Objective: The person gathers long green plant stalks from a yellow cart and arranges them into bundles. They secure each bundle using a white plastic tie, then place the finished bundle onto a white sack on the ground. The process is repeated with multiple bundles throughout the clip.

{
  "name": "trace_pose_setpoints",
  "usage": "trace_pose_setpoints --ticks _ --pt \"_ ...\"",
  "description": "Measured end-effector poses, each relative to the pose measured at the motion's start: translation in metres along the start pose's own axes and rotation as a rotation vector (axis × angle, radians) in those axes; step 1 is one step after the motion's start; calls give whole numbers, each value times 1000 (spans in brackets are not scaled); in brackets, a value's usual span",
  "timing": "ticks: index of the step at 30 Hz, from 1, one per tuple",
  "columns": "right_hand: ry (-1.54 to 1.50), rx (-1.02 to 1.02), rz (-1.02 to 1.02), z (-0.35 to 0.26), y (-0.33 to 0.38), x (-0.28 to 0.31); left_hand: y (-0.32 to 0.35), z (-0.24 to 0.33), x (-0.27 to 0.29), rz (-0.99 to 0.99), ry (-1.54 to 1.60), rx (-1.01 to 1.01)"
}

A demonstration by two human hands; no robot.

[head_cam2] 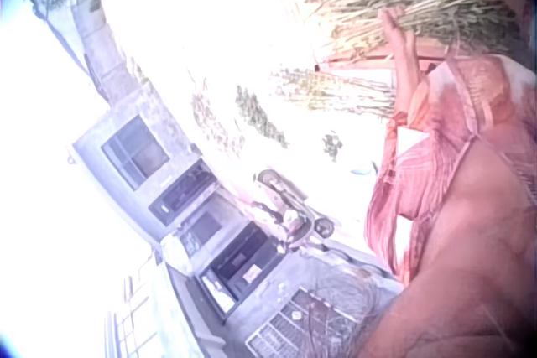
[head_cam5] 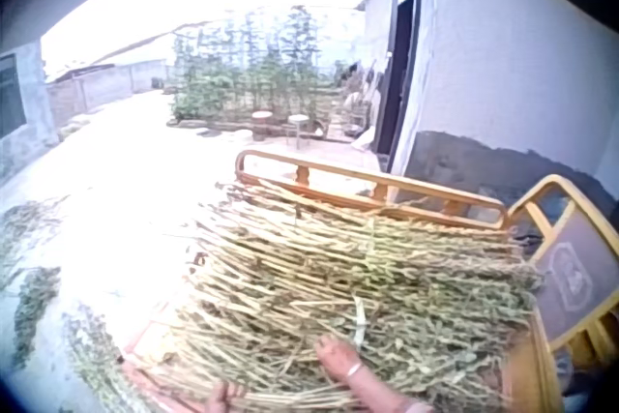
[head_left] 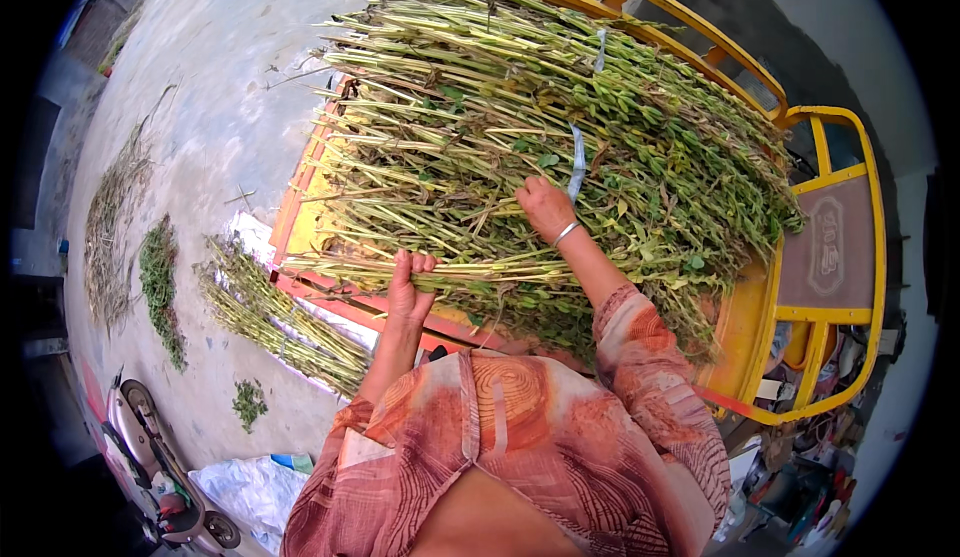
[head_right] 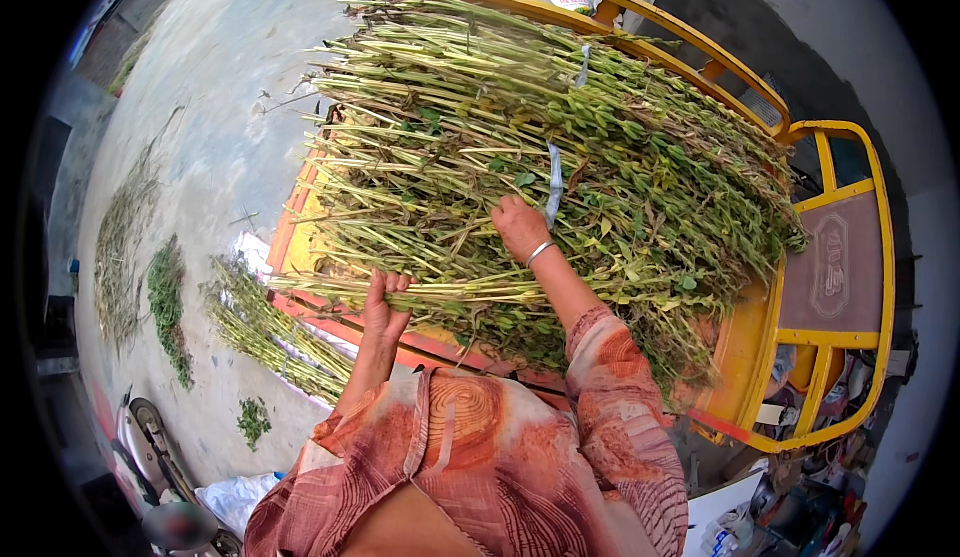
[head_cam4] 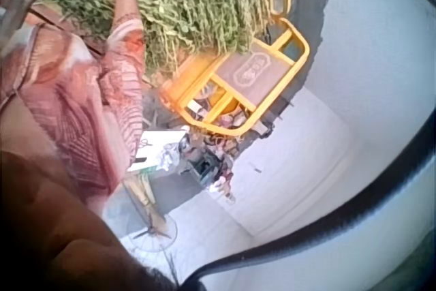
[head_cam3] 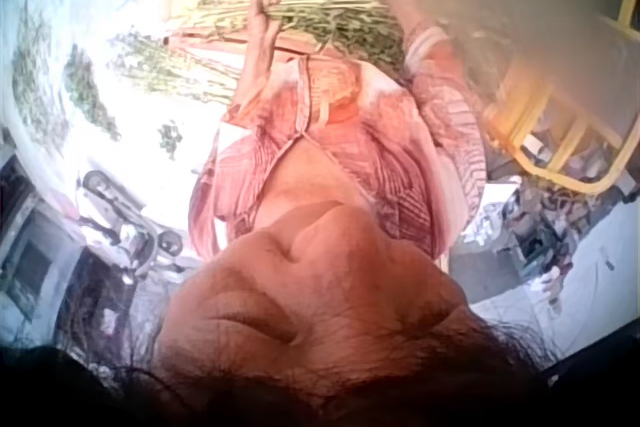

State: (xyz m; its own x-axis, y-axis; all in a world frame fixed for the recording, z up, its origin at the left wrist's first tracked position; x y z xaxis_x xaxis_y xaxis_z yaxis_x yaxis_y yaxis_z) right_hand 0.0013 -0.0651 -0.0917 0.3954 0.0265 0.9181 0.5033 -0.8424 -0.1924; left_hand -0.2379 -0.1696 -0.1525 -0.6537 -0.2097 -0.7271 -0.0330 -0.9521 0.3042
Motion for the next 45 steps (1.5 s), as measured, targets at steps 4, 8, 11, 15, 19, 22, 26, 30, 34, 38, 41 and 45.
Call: trace_pose_setpoints --ticks 4,8,11,15,19,22,26,30,34,38,41,45 --pt "-33 121 1 -12 5 12 2 0 -4 -32 -5 -12" --pt "-175 309 187 -91 -3 44 1 -4 5 -4 39 -12" --pt "-249 282 239 -135 -20 54 1 3 -5 -63 -13 -12" --pt "-366 329 238 -190 -43 50 3 -6 13 69 15 141" --pt "-439 302 148 -219 -66 9 16 14 -25 -90 -85 123" --pt "-421 260 62 -245 -77 -3 20 28 -37 -347 -135 38" --pt "-642 251 39 -238 -82 -8 20 29 -36 -95 -126 20" --pt "-679 179 42 -244 -77 -3 5 32 -32 -89 -309 -153" --pt "-749 218 34 -254 -81 6 -7 37 -44 -306 -166 -322" --pt "-779 259 207 -201 -76 31 20 13 -21 158 -109 166" --pt "-533 -100 183 -92 -57 15 17 14 -23 -242 47 -115" --pt "-262 -196 27 -18 -28 -11 4 13 -17 -252 -41 -131"
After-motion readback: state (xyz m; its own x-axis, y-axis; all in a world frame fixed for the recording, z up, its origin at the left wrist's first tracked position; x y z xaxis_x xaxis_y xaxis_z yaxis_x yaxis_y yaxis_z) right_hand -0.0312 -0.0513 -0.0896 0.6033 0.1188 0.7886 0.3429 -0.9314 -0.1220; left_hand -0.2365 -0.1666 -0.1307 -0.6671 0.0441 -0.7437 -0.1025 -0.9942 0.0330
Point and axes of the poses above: each hand's wrist, its own y-axis away from the middle knuckle, its own x-axis out of the back of the hand, z = x × y, the point moved 5 cm from there along -y, towards the middle knuckle, and after that the axes turned 15 degrees about -y, right-handed, at the moved point
